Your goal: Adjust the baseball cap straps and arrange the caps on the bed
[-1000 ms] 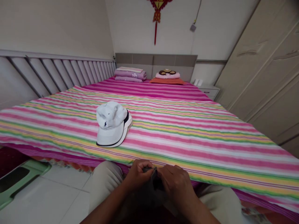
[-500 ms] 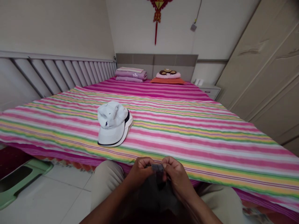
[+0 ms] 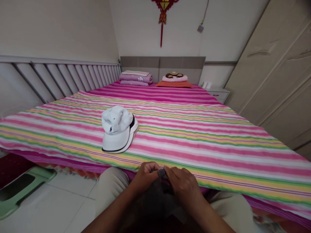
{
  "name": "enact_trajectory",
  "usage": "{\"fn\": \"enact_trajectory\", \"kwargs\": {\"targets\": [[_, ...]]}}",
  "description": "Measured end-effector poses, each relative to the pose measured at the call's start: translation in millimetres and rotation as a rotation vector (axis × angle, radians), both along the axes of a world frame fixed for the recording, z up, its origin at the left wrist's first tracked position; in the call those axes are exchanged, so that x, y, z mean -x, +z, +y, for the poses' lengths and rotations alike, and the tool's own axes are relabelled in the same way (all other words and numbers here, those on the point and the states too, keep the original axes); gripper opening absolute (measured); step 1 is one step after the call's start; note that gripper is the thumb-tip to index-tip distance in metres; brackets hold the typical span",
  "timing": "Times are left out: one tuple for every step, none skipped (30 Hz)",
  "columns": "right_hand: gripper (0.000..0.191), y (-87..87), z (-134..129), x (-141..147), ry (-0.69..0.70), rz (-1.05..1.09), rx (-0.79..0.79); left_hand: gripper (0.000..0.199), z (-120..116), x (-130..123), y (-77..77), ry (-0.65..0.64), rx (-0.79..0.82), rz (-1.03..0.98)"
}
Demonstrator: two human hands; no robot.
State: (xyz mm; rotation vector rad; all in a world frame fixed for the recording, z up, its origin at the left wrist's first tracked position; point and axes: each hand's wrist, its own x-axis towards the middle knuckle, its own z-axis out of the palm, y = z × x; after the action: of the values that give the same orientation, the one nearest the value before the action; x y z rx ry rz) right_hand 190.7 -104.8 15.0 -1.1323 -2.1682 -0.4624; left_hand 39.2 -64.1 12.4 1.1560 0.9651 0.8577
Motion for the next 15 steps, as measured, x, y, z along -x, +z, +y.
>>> {"fn": "enact_trajectory", "kwargs": {"targets": [[0.024, -1.1, 1, 0, 0.004, 0.057, 0.067, 0.024, 0, 0, -0.2, -0.004, 0.005, 0.002], [0.021, -2.4, 2, 0, 0.003, 0.161, 0.163, 0.024, -1, 0, -0.8, -0.013, 0.009, -0.003], [0.019, -3.6, 2, 1, 0.000, 0.315, 0.295, 0.024, -1, 0, -1.6, -0.022, 0.010, -0.016], [0.018, -4.9, 4, 1, -0.005, 0.518, 0.455, 0.025, -2, 0, -2.6, -0.032, 0.011, -0.035], [0.018, -6.1, 5, 2, -0.002, 0.751, 0.631, 0.025, -2, 0, -3.6, -0.037, 0.009, -0.056], [0.018, -7.0, 6, 4, 0.014, 0.988, 0.800, 0.025, -3, -1, -4.5, -0.036, 0.007, -0.074], [0.020, -7.6, 7, 5, 0.042, 1.195, 0.940, 0.025, -3, -1, -5.3, -0.033, 0.008, -0.091], [0.022, -7.8, 7, 6, 0.069, 1.350, 1.032, 0.025, -3, -1, -6.0, -0.029, 0.013, -0.104], [0.023, -7.5, 7, 7, 0.096, 1.435, 1.069, 0.025, -3, -1, -6.7, -0.023, 0.022, -0.114], [0.022, -6.8, 7, 7, 0.118, 1.451, 1.058, 0.025, -3, -1, -7.4, -0.020, 0.038, -0.126], [0.022, -5.8, 6, 6, 0.138, 1.408, 1.024, 0.025, -2, -1, -8.3, -0.023, 0.060, -0.143], [0.024, -4.7, 5, 5, 0.159, 1.330, 0.987, 0.025, -2, -1, -9.5, -0.031, 0.088, -0.172], [0.025, -3.7, 4, 5, 0.185, 1.245, 0.971, 0.025, -2, -1, -10.8, -0.039, 0.118, -0.210], [0.024, -3.0, 3, 4, 0.211, 1.181, 0.980, 0.025, -2, 0, -12.2, -0.047, 0.147, -0.253], [0.022, -2.7, 1, 4, 0.234, 1.151, 1.018, 0.026, -1, 1, -13.7, -0.057, 0.174, -0.297]]}}
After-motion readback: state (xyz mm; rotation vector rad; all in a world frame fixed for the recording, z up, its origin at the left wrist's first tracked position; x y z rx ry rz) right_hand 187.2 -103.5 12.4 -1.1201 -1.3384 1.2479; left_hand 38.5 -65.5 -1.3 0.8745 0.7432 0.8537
